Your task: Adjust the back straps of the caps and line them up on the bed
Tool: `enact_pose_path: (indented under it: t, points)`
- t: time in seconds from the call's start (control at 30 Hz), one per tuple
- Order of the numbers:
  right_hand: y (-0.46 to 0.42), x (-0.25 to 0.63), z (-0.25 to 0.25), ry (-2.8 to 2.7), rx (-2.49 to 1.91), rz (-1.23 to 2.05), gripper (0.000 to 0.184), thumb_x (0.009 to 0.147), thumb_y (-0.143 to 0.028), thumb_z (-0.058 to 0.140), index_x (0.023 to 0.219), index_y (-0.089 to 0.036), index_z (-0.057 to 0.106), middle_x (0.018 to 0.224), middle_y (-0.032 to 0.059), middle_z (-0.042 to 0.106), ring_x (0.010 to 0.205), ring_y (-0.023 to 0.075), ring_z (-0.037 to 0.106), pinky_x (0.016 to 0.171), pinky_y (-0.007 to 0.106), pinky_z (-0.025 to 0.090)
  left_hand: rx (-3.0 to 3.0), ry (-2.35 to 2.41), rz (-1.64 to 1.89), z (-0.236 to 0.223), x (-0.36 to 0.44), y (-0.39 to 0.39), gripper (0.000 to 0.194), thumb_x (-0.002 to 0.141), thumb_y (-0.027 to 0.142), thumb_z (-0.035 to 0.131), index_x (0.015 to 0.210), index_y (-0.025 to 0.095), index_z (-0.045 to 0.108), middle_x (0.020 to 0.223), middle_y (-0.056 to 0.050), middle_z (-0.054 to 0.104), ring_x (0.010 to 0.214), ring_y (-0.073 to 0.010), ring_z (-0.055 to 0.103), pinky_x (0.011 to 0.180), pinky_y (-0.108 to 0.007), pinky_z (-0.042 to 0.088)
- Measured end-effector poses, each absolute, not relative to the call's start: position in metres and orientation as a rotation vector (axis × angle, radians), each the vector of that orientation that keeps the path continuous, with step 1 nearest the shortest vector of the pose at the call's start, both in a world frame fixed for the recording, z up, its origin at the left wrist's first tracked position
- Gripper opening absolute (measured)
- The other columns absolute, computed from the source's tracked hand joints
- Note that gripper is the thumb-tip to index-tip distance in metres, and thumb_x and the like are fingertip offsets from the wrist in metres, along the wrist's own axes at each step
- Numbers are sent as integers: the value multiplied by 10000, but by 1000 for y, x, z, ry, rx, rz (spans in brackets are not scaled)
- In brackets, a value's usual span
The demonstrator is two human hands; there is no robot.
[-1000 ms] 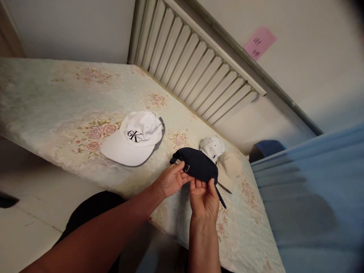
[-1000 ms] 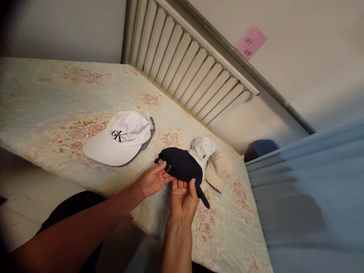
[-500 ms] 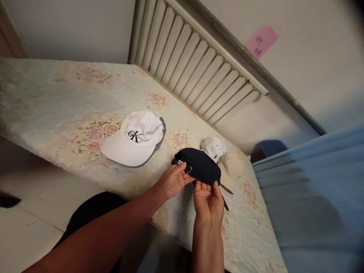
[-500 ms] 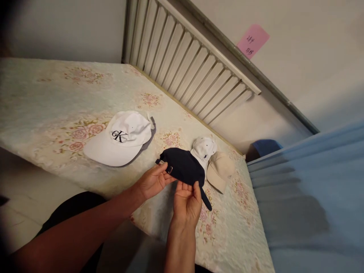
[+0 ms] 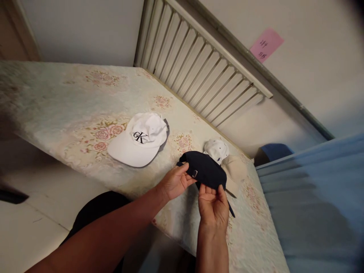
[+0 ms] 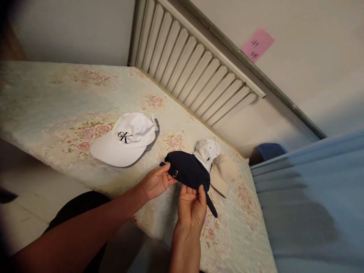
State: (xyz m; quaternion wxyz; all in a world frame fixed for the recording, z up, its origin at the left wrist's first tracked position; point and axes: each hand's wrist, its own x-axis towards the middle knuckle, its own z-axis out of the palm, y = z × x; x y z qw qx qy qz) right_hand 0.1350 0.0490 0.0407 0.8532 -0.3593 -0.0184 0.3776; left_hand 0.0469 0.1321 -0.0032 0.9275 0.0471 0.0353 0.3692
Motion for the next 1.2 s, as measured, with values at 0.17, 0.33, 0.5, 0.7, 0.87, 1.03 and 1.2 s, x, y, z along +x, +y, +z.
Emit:
enact_pose_path:
  t: [0.17, 0.33, 0.5, 0.7, 0.87, 1.03, 1.2]
  points:
    - [46, 136, 43, -153, -758, 763, 282, 838, -120, 513, 1083, -194, 631, 1120, 14, 685, 1178, 129, 540, 1050, 349, 409, 105, 80, 758, -4, 48, 133, 159, 887, 204, 526, 954, 120, 643, 892, -78, 705, 813, -169, 651, 845, -366, 474]
    - [47, 141, 36, -132, -764, 772, 268, 836, -109, 506, 1056, -185, 638, 1109, 11, 689, 1178, 131, 540, 1048, 361, 412, 101, 81, 756, -5, 49, 134, 144, 873, 210, 554, 958, 129, 637, 908, -77, 703, 821, -174, 652, 847, -374, 471]
    - [48, 144, 28, -101, -784, 777, 239, 846, -125, 504, 1031, -185, 642, 1081, 2, 700, 1166, 119, 549, 1044, 351, 415, 115, 92, 768, -9, 51, 134, 125, 858, 221, 579, 925, 132, 634, 859, -68, 700, 785, -169, 650, 829, -370, 469]
    - [48, 143, 31, -111, -789, 748, 223, 830, -132, 537, 1008, -199, 653, 1100, 4, 692, 1181, 125, 537, 1049, 355, 408, 107, 79, 759, -9, 51, 134, 109, 855, 195, 582, 935, 140, 631, 905, -63, 698, 824, -168, 645, 875, -388, 455]
    - [52, 135, 30, -221, -803, 773, 247, 805, -258, 633, 1051, -246, 645, 1165, -3, 661, 1168, 158, 549, 1050, 400, 396, 99, 52, 756, -10, 53, 132, 80, 846, 191, 596, 901, 141, 626, 869, -61, 698, 815, -168, 651, 874, -376, 458]
    - [62, 119, 22, -412, -969, 763, 372, 749, -249, 692, 1115, -251, 620, 1114, 27, 678, 1011, 162, 633, 1011, 420, 419, 106, 56, 732, -8, 52, 130, 50, 828, 168, 615, 859, 129, 621, 834, -65, 696, 812, -172, 656, 877, -375, 459]
    - [73, 110, 15, -362, -1029, 717, 340, 715, -217, 715, 1048, -207, 647, 962, 20, 715, 896, 150, 662, 956, 389, 465, 100, 78, 737, -9, 52, 128, 33, 793, 104, 636, 774, 116, 612, 780, -57, 689, 789, -157, 653, 860, -341, 468]
